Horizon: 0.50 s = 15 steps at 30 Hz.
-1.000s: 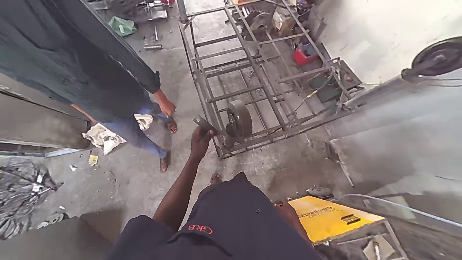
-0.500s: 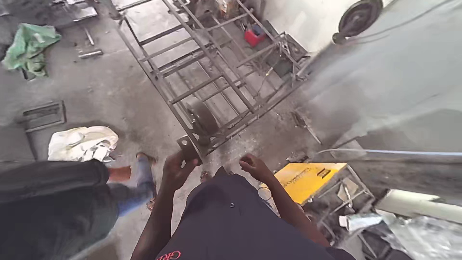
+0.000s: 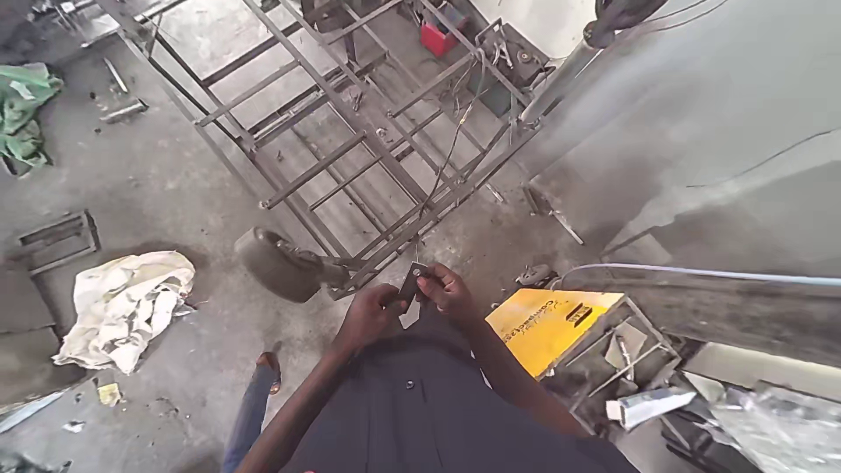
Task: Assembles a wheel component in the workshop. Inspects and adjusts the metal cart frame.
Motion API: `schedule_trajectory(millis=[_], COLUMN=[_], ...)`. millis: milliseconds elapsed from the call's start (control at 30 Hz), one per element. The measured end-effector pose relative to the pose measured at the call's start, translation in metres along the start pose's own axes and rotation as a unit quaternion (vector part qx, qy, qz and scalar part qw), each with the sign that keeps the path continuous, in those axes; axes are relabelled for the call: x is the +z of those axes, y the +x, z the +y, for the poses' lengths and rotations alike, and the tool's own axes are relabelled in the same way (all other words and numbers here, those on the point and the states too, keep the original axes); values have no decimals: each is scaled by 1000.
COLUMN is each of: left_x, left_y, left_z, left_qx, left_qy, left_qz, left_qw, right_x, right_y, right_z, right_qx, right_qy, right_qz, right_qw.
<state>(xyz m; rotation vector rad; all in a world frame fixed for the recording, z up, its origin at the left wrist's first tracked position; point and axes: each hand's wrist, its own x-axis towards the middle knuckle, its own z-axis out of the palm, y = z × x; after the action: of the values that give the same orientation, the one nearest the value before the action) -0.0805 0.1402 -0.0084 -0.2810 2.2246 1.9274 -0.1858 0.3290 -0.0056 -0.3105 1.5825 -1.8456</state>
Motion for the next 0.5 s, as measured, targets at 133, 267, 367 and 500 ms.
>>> schedule_trajectory(millis=[133,267,367,500], left_x=[37,69,76,56], left_y=[69,126,171,250], left_z=[1,13,16,-22], left_qx=[-34,-83,-105,-181], left_qy=[-65,-107,-119,-64], left_qz=[61,125,186,261], left_qw=[995,983,970,946], right_x=[-67,-125,-154,-199], right_y=[56,109,144,169], right_z=[-3,-18,-26,-18], right_qx=[22,67,101,165], right_qy=[2,-11,-33,-156], right_qz=[-20,-61,-54,-61], right_qw=[1000,996,993,972])
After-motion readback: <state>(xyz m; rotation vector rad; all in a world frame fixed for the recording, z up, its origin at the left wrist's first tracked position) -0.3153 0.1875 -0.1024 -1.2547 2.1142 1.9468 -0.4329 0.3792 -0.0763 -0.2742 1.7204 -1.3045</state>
